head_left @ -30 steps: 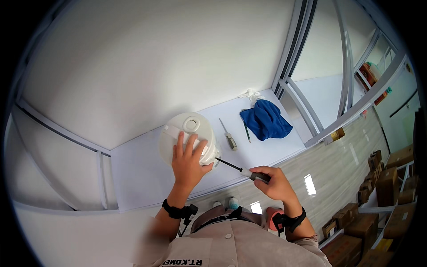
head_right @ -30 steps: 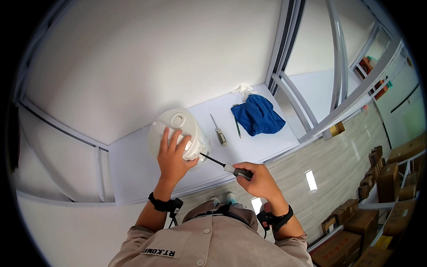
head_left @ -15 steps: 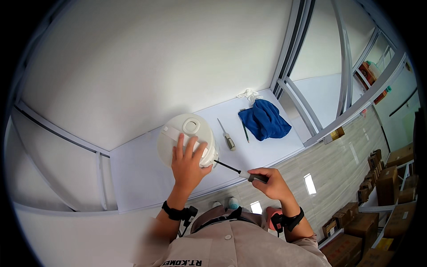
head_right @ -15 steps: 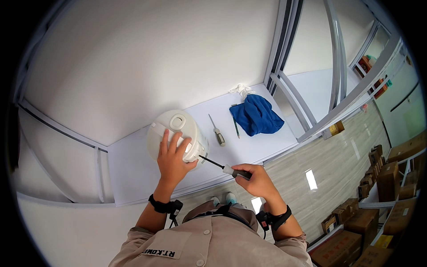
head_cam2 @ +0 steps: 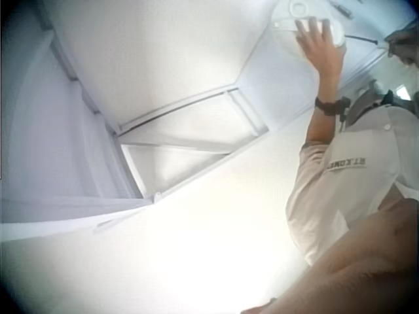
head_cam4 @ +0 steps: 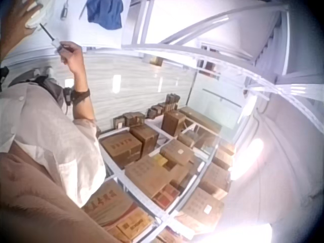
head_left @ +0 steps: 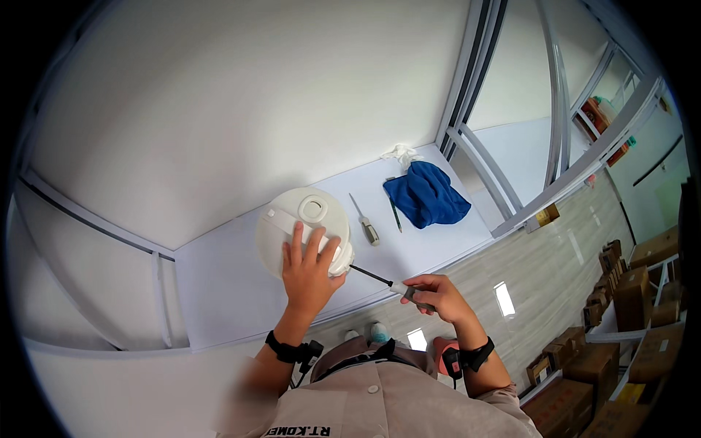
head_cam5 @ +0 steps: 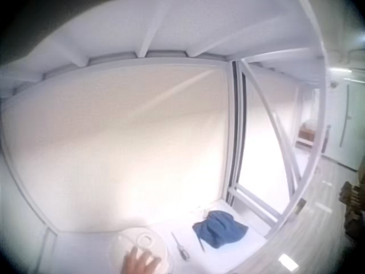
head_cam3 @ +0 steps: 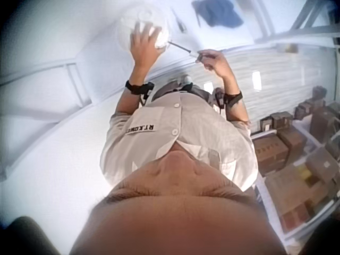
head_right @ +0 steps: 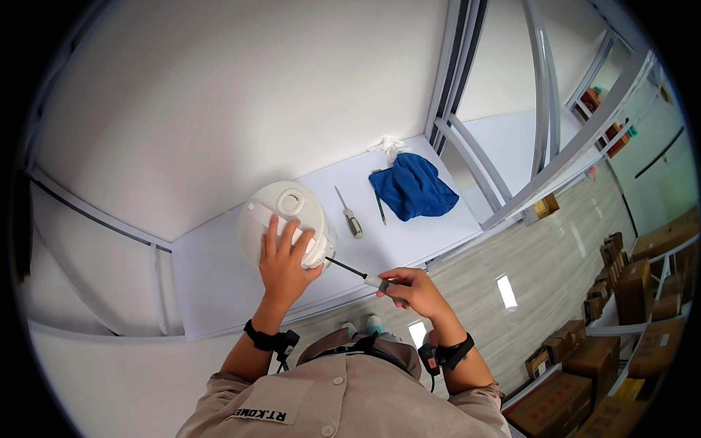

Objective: The person disassembles a white rice cooker by removing the lid and using a screwdriver to unscrew the base. They then remove the inner pot and manipulate a small white component inside the cooker's heating element area.

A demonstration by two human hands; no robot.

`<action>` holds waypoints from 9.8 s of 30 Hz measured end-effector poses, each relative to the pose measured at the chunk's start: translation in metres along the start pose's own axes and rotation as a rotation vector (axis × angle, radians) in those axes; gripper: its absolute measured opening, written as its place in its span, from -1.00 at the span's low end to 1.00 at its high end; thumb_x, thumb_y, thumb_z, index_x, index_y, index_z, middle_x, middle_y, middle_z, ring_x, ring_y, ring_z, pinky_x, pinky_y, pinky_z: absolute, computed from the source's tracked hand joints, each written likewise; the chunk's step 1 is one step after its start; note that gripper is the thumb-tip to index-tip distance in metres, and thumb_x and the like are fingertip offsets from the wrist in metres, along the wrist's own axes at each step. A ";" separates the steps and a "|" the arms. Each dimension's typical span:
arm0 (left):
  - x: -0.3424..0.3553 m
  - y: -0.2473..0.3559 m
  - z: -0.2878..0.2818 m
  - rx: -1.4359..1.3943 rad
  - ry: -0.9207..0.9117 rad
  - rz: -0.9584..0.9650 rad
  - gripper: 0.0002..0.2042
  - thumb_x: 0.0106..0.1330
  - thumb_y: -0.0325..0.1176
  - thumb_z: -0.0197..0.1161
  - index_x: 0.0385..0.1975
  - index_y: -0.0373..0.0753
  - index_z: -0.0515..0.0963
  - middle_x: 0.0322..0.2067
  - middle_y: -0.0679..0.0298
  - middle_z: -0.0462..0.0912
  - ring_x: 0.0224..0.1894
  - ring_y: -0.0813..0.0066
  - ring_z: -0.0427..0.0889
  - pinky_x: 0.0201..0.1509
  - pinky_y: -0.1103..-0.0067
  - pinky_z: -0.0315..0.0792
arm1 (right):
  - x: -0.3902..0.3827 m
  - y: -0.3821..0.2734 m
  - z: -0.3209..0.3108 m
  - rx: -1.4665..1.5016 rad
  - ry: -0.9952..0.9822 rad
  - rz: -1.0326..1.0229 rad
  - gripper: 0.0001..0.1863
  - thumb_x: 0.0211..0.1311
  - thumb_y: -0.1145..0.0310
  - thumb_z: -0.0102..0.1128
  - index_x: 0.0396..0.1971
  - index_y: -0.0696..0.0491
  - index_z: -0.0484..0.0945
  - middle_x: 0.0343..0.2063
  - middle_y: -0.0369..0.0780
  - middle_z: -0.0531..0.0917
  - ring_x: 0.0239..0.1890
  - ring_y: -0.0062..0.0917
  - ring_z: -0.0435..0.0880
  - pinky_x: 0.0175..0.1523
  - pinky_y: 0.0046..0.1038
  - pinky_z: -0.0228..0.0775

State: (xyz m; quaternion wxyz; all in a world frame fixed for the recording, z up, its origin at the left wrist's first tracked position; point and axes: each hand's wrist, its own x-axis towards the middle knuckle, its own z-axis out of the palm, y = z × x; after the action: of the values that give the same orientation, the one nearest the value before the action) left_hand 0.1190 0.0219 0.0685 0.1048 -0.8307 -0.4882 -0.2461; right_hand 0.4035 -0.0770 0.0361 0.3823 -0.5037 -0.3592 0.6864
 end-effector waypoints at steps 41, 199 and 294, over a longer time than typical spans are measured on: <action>-0.001 -0.007 -0.003 -0.050 0.020 0.007 -0.38 -0.29 -0.27 0.65 -0.06 0.06 0.66 0.17 0.40 0.54 0.45 0.05 0.32 0.28 0.15 0.50 | -0.018 0.007 0.011 0.037 0.012 0.239 -0.67 0.58 0.17 0.07 -0.12 0.17 0.62 -0.39 -0.16 0.72 -0.66 -0.66 0.40 -0.58 -0.60 0.19; -0.090 0.106 0.045 -1.931 -0.409 -0.857 -0.26 0.19 -0.72 0.32 0.41 -0.20 0.26 0.11 0.10 0.61 0.10 0.36 0.65 0.19 0.45 0.55 | -0.004 -0.001 -0.014 -0.117 -0.373 0.194 -0.38 0.34 0.46 0.36 0.29 0.06 0.23 -0.06 -0.08 0.62 -0.12 -0.41 0.75 -0.05 -0.38 0.64; -0.050 0.083 0.182 -0.499 -0.196 -0.544 -0.86 0.36 -0.31 0.31 -0.21 -0.19 0.55 -0.28 0.16 0.67 -0.22 0.07 0.68 -0.20 0.24 0.56 | 0.026 0.039 -0.061 -0.527 0.125 -0.103 -0.43 0.04 0.32 0.56 0.01 0.22 0.52 -0.23 -0.19 0.67 -0.25 -0.55 0.62 -0.12 -0.47 0.51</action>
State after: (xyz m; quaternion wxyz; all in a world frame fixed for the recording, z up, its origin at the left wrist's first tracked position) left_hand 0.2263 0.0175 -0.1075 -0.2171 -0.6903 -0.6237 -0.2956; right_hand 0.4510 -0.0649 -0.0234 0.2940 -0.6083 -0.5260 0.5166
